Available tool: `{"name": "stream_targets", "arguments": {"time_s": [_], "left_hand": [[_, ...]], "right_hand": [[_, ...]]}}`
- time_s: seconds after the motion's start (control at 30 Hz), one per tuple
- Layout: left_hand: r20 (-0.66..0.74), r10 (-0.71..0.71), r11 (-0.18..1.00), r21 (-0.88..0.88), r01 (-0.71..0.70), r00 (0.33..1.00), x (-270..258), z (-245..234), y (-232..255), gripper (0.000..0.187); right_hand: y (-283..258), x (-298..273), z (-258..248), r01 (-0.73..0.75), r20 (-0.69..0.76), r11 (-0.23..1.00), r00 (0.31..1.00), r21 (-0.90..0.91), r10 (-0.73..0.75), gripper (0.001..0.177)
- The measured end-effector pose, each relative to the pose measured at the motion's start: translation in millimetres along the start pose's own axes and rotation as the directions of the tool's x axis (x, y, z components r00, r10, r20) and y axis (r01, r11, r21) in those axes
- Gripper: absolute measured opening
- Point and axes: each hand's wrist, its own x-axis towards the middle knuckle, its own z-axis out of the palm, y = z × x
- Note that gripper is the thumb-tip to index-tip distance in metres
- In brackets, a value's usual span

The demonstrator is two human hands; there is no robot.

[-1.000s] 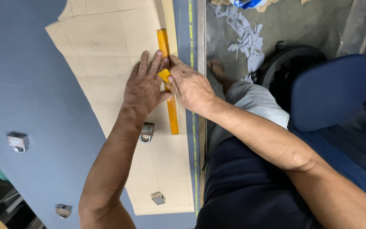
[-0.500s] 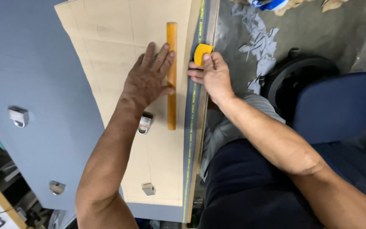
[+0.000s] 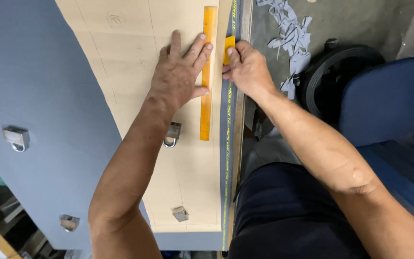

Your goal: The person uses a yellow ruler and a yellow marking tool to draw straight lines on a large piece of beige fabric laid out on a table. They hold the ruler steady with one hand while drawing along its edge with the other, repositioning the ruler multiple times to create a series of parallel lines.

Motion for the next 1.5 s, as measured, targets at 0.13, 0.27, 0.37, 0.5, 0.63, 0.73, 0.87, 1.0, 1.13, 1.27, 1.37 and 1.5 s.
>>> {"name": "stream_targets", "arguments": {"time_s": [0.13,0.27,0.37,0.5,0.63,0.73,0.87,1.0,1.13,1.27,1.37,1.5], "left_hand": [[0.041,0.003,0.989,-0.145,0.003,0.999,4,1,1,0.105],[0.038,0.011,0.991,-0.135,-0.006,0.999,4,0,1,0.105],[0.071,0.020,0.989,-0.149,-0.009,0.997,5,-2,1,0.106],[0.130,0.014,0.990,-0.142,0.004,0.991,4,-11,2,0.107],[0.151,0.015,0.994,-0.111,0.002,0.988,8,-15,3,0.109],[0.139,0.003,0.997,-0.082,0.009,0.990,4,-9,8,0.110],[0.013,-0.027,0.989,-0.148,0.029,1.000,6,7,10,0.108],[-0.065,-0.021,0.976,-0.216,0.007,0.998,-14,26,20,0.110],[-0.019,0.028,0.985,-0.170,-0.031,0.999,-40,35,36,0.107],[-0.091,0.029,0.969,-0.241,-0.050,0.995,-53,55,52,0.107],[-0.107,0.024,0.976,-0.213,-0.047,0.994,-54,57,55,0.106],[-0.066,0.025,0.978,-0.204,-0.038,0.998,-53,52,54,0.108]], "right_hand": [[-8,2,1,0.005,-0.025,0.985,1.000,-0.172,-0.009,0.023],[-7,10,2,0.020,-0.049,0.977,0.998,-0.212,-0.031,0.022],[-13,12,3,0.001,-0.062,0.964,0.998,-0.266,-0.019,0.026],[-13,10,5,0.059,-0.055,0.953,0.995,-0.296,-0.079,0.023],[14,7,9,0.193,-0.050,0.893,0.971,-0.407,-0.233,0.024],[1,-33,12,-0.013,0.068,0.913,0.997,-0.408,0.044,0.016],[15,-52,7,-0.223,0.117,0.917,0.954,-0.332,0.275,0.030],[47,-50,17,-0.184,0.072,0.973,0.978,-0.142,0.195,0.044],[54,-45,22,-0.113,-0.009,0.994,0.994,-0.012,0.113,0.043],[66,-33,28,-0.039,-0.038,0.999,0.998,0.010,0.039,0.032],[64,-36,31,-0.030,-0.040,1.000,0.999,0.000,0.030,0.031],[65,-30,31,0.034,-0.044,0.998,0.998,-0.060,-0.037,0.023]]}}
